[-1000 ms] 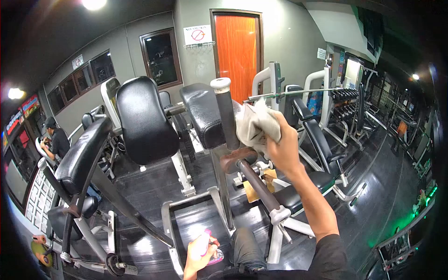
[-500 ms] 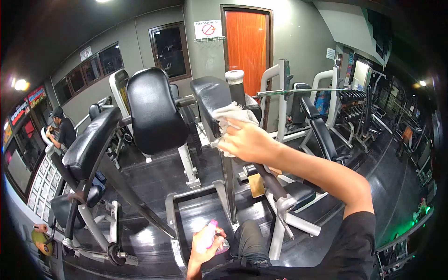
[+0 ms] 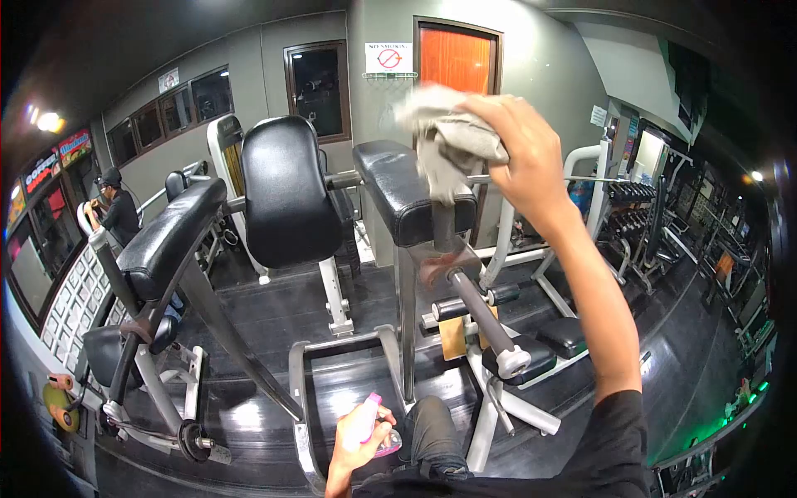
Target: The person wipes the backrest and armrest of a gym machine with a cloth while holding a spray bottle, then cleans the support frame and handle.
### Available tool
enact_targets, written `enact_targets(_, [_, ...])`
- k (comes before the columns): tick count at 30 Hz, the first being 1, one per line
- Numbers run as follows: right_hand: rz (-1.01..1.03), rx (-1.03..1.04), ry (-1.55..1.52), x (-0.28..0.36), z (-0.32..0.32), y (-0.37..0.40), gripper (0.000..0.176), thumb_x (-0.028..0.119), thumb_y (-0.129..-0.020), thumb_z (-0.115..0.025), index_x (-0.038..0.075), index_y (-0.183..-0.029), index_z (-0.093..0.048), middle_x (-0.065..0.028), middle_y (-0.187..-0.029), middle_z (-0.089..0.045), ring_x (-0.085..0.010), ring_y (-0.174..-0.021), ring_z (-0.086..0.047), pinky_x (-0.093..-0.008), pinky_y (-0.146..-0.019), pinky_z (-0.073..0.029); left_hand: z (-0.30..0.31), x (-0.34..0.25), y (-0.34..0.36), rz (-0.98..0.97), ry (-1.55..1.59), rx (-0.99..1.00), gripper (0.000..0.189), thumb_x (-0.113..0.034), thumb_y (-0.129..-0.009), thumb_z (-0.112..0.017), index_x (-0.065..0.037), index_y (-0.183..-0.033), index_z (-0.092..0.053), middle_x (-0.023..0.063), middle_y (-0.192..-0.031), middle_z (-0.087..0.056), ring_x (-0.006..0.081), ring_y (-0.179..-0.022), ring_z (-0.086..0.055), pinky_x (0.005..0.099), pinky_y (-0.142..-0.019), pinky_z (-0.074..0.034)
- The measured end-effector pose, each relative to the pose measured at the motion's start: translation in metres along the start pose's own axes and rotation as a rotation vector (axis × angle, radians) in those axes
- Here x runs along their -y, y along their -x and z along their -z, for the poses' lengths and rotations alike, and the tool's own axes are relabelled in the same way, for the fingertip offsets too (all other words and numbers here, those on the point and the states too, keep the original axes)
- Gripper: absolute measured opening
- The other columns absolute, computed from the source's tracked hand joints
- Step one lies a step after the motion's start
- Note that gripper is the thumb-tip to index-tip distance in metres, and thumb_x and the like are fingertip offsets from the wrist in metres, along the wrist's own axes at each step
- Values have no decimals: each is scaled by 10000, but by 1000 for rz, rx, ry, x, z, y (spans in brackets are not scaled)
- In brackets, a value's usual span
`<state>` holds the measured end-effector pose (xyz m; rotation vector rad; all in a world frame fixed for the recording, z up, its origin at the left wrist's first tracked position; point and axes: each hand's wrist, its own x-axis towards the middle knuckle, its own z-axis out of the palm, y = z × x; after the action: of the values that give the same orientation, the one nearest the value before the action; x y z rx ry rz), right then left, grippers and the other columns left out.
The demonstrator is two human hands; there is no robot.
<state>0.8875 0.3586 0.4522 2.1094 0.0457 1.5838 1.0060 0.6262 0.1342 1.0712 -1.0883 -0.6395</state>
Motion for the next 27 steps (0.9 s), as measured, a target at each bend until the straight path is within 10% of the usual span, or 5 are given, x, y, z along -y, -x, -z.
enact_targets(4, [113, 276, 9, -6, -61, 10, 522, -21, -614, -605, 122, -1116, -601, -111, -1069, -611, -321, -1014, -588, -399, -877, -468, -1, 3, -1, 20, -32, 16, 137, 4, -867, -621, 44, -986, -567, 109, -811, -649, 107, -576, -614, 245, -531, -491])
enact_targets(11, [-423, 575, -493, -23, -63, -6, 446, -14, -701, -543, 88, -1134, -581, -155, -1026, -626, -359, -1000, -583, -410, -858, -468, -2, 10, -2, 61, -49, 26, 129, 2, -874, -613, 59, -980, -566, 118, -815, -645, 115, -574, -615, 246, -526, -492])
enact_targets(15, [-170, 132, -288, -16, -72, 26, 438, -16, -713, -547, 104, -1134, -560, -160, -1020, -639, -369, -977, -598, -419, -857, -482, -1, 14, 1, 86, -9, 11, 140, 4, -874, -612, 59, -994, -566, 128, -825, -648, 121, -568, -613, 249, -524, -493])
enact_targets(21, [-460, -93, -460, -13, -84, 26, 420, 5, -742, -575, 46, -1157, -534, -219, -997, -637, -400, -918, -624, -399, -795, -503, 7, 17, 6, 93, 35, -30, 140, 6, -877, -599, 67, -998, -563, 139, -822, -646, 133, -572, -618, 255, -529, -500])
enact_targets(27, [-854, -339, -651, -11, -92, 30, 281, 81, -961, -492, -12, -1221, -542, -83, -1164, -600, -201, -1041, -592, -294, -928, -438, 14, 22, 8, 108, 33, -60, 141, 24, -873, -586, 76, -1002, -558, 147, -827, -644, 149, -570, -627, 264, -529, -506])
